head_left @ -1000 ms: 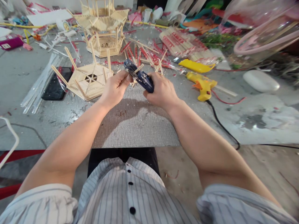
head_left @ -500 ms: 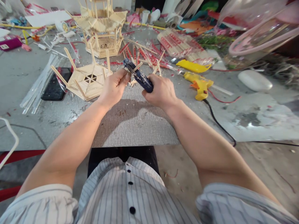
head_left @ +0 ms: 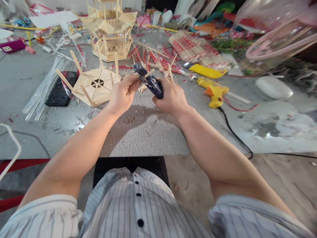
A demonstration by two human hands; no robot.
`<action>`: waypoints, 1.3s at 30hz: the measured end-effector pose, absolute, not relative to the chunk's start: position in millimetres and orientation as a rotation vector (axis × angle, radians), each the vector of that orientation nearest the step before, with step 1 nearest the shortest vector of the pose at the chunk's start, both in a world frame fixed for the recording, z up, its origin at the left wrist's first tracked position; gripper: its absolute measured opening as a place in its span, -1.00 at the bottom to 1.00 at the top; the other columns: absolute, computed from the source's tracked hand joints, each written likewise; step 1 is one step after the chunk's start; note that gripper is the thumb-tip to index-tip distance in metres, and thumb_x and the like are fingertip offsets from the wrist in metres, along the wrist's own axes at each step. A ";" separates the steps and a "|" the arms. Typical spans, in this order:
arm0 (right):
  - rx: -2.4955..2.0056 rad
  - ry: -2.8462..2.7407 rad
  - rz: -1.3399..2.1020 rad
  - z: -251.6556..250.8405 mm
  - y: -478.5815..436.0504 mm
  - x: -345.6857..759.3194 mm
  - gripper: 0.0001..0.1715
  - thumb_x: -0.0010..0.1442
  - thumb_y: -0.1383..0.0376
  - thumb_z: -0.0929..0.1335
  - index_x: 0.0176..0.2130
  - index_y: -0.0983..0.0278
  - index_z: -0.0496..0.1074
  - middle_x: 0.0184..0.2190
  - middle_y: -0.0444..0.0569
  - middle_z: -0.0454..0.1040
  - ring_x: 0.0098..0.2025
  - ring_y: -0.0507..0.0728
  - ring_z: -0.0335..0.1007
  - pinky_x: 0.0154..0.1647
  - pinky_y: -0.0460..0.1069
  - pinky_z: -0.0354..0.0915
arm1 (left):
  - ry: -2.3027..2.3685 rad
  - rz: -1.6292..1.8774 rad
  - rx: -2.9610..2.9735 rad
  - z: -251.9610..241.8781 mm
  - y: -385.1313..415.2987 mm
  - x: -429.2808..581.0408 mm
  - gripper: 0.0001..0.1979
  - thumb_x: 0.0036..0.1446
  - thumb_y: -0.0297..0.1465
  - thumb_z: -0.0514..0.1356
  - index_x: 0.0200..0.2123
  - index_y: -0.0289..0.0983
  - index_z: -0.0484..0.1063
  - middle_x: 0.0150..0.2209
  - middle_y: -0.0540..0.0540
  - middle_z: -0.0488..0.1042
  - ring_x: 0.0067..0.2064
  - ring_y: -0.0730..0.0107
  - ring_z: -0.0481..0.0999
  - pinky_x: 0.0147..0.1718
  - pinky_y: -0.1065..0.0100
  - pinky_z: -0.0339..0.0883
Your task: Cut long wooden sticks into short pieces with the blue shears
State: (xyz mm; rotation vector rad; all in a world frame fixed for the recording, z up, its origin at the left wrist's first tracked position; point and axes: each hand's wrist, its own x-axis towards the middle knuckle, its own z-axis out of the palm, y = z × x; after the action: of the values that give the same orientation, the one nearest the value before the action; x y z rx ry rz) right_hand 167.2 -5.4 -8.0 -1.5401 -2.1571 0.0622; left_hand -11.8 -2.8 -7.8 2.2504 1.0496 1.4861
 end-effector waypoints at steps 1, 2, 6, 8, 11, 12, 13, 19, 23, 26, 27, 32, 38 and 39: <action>-1.517 -2.159 0.069 -9.3 -4.5 168.1 -0.41 -0.09 0.31 0.26 0.00 0.28 0.24 -0.13 0.10 0.41 -0.13 0.28 0.34 -0.19 0.15 0.24 | 1.063 1.466 2.233 -6.2 -4.3 -10.9 -0.68 0.17 -0.11 -0.02 -0.36 -0.19 0.37 -0.47 -0.03 0.35 -0.41 0.43 0.36 -0.39 0.33 0.25; -1.501 -2.161 0.077 -10.1 -3.7 169.0 -0.40 -0.09 0.32 0.26 0.02 0.27 0.23 -0.12 0.10 0.40 -0.11 0.28 0.33 -0.17 0.16 0.24 | 1.087 1.445 2.203 -4.5 -6.0 -9.9 -0.68 0.17 -0.10 -0.01 -0.38 -0.19 0.37 -0.49 -0.02 0.33 -0.42 0.43 0.35 -0.39 0.32 0.24; -1.461 -2.189 0.109 -9.2 -2.2 172.6 -0.36 -0.10 0.33 0.27 0.04 0.27 0.18 -0.07 0.12 0.37 -0.06 0.31 0.30 -0.13 0.19 0.24 | 1.188 1.352 2.042 0.3 -11.1 -5.5 -0.61 0.14 -0.04 -0.01 -0.46 -0.20 0.36 -0.57 0.00 0.23 -0.43 0.42 0.35 -0.43 0.33 0.24; -1.442 -2.201 0.113 -8.1 -2.0 173.9 -0.34 -0.10 0.33 0.27 0.05 0.26 0.16 -0.05 0.12 0.35 -0.04 0.31 0.28 -0.11 0.20 0.24 | 1.213 1.302 1.973 0.0 -11.6 -4.0 -0.59 0.13 -0.01 -0.03 -0.47 -0.20 0.35 -0.60 0.01 0.19 -0.45 0.43 0.35 -0.46 0.36 0.25; -1.420 -2.217 0.104 -7.5 -2.1 174.2 -0.33 -0.09 0.33 0.28 0.06 0.24 0.14 -0.04 0.11 0.34 -0.03 0.31 0.27 -0.08 0.21 0.22 | 1.214 1.267 1.918 -2.7 -10.2 -3.9 -0.59 0.11 0.00 -0.02 -0.46 -0.20 0.34 -0.63 0.02 0.15 -0.49 0.46 0.32 -0.50 0.39 0.23; -1.413 -2.225 0.103 -7.4 -2.2 173.9 -0.32 -0.09 0.33 0.28 0.06 0.24 0.14 -0.04 0.11 0.34 -0.03 0.31 0.27 -0.07 0.21 0.22 | 1.211 1.260 1.913 -3.8 -9.5 -4.5 -0.60 0.11 0.00 -0.01 -0.46 -0.20 0.33 -0.63 0.02 0.15 -0.50 0.46 0.32 -0.51 0.39 0.23; -1.408 -2.233 0.106 -7.4 -2.5 173.5 -0.33 -0.10 0.33 0.28 0.06 0.24 0.14 -0.04 0.10 0.34 -0.02 0.31 0.27 -0.07 0.21 0.22 | 1.209 1.254 1.912 -4.8 -8.8 -5.2 -0.60 0.10 0.00 -0.01 -0.47 -0.20 0.33 -0.62 0.02 0.15 -0.50 0.46 0.31 -0.51 0.39 0.22; -1.445 -2.250 0.132 -6.3 -3.7 172.4 -0.34 -0.09 0.33 0.28 0.05 0.27 0.15 -0.05 0.12 0.34 -0.01 0.32 0.26 -0.07 0.20 0.21 | 1.216 1.240 1.931 -5.6 -8.4 -9.1 -0.55 0.10 0.04 -0.04 -0.47 -0.22 0.31 -0.60 0.01 0.13 -0.47 0.44 0.32 -0.48 0.37 0.21; -1.430 -2.240 0.117 -8.1 -3.1 172.6 -0.35 -0.10 0.33 0.28 0.05 0.25 0.16 -0.05 0.09 0.35 -0.02 0.31 0.27 -0.09 0.20 0.22 | 1.217 1.245 1.941 -2.4 -10.6 -8.3 -0.56 0.11 0.02 -0.02 -0.48 -0.23 0.31 -0.59 0.00 0.15 -0.45 0.43 0.34 -0.46 0.37 0.22; -1.437 -2.236 0.114 -9.0 -2.9 172.3 -0.36 -0.11 0.33 0.28 0.03 0.24 0.18 -0.07 0.08 0.38 -0.05 0.31 0.29 -0.11 0.20 0.23 | 1.233 1.240 1.939 -1.4 -11.6 -7.8 -0.57 0.10 0.02 -0.02 -0.48 -0.22 0.32 -0.60 0.00 0.17 -0.44 0.43 0.35 -0.45 0.38 0.22; -1.441 -2.236 0.115 -8.9 -3.0 172.1 -0.36 -0.11 0.33 0.28 0.03 0.24 0.19 -0.08 0.07 0.38 -0.05 0.31 0.30 -0.11 0.20 0.23 | 1.234 1.239 1.938 -1.6 -11.6 -7.7 -0.57 0.11 0.02 -0.02 -0.47 -0.22 0.32 -0.60 0.00 0.17 -0.44 0.43 0.35 -0.46 0.38 0.23; -1.447 -2.230 0.127 -8.0 -3.2 172.4 -0.40 -0.10 0.32 0.27 0.01 0.25 0.21 -0.10 0.08 0.40 -0.08 0.29 0.32 -0.13 0.19 0.24 | 1.207 1.250 1.925 -4.9 -9.8 -8.5 -0.55 0.11 0.03 -0.04 -0.46 -0.23 0.32 -0.59 0.00 0.16 -0.45 0.43 0.35 -0.47 0.37 0.23; -1.446 -2.223 0.108 -10.3 -1.8 173.5 -0.41 -0.09 0.32 0.28 0.00 0.25 0.21 -0.12 0.08 0.40 -0.10 0.29 0.32 -0.14 0.19 0.24 | 1.178 1.215 1.927 -6.5 -6.9 -10.3 -0.56 0.12 0.02 -0.04 -0.46 -0.23 0.31 -0.61 0.01 0.15 -0.48 0.45 0.33 -0.50 0.39 0.20; -1.449 -2.223 0.104 -10.2 -1.9 173.6 -0.42 -0.09 0.32 0.28 -0.01 0.25 0.21 -0.13 0.08 0.40 -0.10 0.29 0.32 -0.15 0.18 0.24 | 1.168 1.215 1.926 -6.3 -6.7 -10.5 -0.56 0.12 0.02 -0.04 -0.46 -0.23 0.30 -0.61 0.01 0.14 -0.50 0.46 0.32 -0.51 0.39 0.19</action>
State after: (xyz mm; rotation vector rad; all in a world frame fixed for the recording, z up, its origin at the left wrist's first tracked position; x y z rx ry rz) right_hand 173.6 -1.9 -10.2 -1.4489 -2.2227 0.1045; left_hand -10.5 -6.7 -6.3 1.9261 1.1678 1.2152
